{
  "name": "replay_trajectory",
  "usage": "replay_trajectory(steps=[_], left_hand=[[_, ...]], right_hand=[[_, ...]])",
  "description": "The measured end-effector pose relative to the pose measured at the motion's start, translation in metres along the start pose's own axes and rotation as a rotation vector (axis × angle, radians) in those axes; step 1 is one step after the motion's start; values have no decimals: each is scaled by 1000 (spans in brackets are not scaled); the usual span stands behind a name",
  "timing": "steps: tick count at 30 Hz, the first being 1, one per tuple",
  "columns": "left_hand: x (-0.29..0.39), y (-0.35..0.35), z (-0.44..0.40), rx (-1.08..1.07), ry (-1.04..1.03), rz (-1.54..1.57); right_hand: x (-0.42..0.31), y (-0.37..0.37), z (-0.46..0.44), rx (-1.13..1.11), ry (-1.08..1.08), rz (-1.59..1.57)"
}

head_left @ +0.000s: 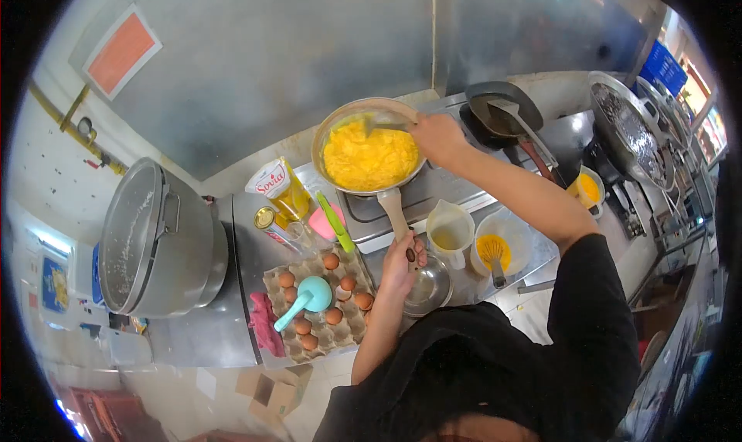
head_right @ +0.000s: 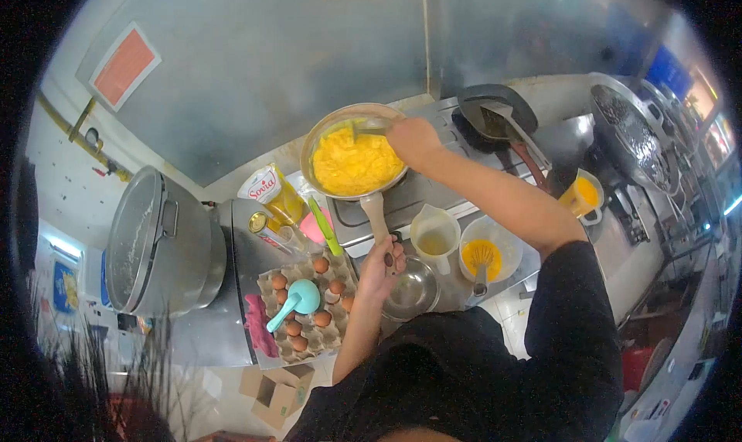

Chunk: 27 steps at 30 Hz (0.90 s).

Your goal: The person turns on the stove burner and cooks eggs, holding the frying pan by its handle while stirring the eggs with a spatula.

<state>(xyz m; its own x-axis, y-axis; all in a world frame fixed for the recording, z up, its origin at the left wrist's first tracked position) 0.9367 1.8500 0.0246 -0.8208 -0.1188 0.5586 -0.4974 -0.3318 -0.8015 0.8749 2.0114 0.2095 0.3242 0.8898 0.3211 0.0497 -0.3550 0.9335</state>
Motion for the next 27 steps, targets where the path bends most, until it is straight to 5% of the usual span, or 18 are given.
replay_trajectory(steps=[4, 10, 12, 20, 25, 27], left_hand=[[4, -2, 2, 4, -17, 11], [2, 1, 0, -14, -22, 48], [1, 3, -1, 5, 0, 19], [2, 3, 0, -9, -21, -20], [3, 4, 0, -13, -22, -10], [3, 4, 1, -15, -25, -7]], right_hand=[[17, 72, 33, -284, -174, 50], [2, 108, 81, -277, -3, 89], [-20, 94, 88, -442, -22, 98], [-11, 8, 38, -239, -140, -94], [-13, 91, 69, -263, -137, 1], [-35, 119, 90, -251, 57, 7]])
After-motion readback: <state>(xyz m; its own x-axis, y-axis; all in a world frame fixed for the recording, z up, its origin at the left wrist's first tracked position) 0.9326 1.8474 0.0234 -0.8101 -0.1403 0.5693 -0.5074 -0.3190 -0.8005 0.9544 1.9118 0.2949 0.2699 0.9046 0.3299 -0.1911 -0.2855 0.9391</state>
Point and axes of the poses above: each hand's wrist, its own z-axis away from the middle knuckle, its own y-axis out of the back of the hand, x = y × z, the point moved 10 cm from there along -z, towards the middle knuckle, and after that the axes turned 9 degrees about -x, right-handed, at the moved point
